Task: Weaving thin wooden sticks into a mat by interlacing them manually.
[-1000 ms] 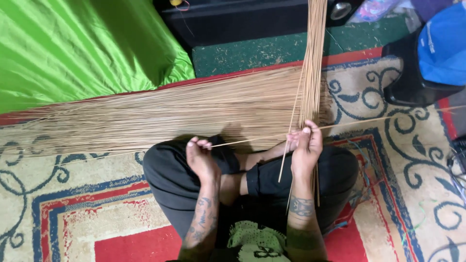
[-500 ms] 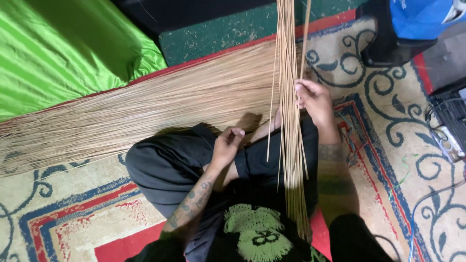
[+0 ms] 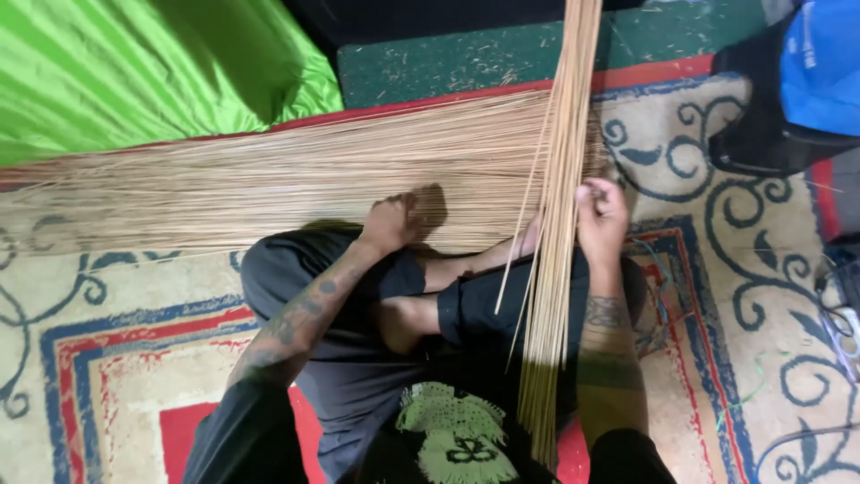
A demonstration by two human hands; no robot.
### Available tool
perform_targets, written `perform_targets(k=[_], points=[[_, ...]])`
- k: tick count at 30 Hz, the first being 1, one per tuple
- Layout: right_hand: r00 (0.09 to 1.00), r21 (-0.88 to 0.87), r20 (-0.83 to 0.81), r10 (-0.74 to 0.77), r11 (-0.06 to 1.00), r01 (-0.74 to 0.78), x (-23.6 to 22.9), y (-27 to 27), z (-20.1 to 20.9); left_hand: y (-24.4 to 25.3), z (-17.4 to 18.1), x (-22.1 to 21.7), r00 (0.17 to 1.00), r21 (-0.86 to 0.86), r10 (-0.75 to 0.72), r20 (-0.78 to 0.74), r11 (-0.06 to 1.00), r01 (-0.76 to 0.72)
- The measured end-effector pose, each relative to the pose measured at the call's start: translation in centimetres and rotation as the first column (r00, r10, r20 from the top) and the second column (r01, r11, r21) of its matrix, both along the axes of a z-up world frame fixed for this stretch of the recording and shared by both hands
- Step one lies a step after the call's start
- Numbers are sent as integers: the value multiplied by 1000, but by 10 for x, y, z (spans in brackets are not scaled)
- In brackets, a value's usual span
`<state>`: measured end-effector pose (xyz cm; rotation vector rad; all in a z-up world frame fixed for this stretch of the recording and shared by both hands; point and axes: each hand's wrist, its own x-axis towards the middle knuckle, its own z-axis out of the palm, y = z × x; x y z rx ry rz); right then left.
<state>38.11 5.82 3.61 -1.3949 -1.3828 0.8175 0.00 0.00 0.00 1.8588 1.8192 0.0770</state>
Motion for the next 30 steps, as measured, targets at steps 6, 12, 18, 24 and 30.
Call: perform_targets(k=[6,12,18,24,30], points=[[962,-88,-167,-216,975,204,8,11,-11,12,-72,-12,996,113,40,-83,993,-31],[983,-97,-83,-163,983,155,-3,4,-7,28,-20,1,984,79,111,-139,992,-101],[979,-45,-122,-164,986,160,0,5,-11,27,-68,-8,974,135,107,-198,988,-81],[973,-29,-91,-214,977,213,10,4,-2,24,-111,-16,960,187,165,-226,975,-123],[987,81,93,-127,989,120,-24,-23,46,-4,-16,-47,902,385,425,-71,846,-369]])
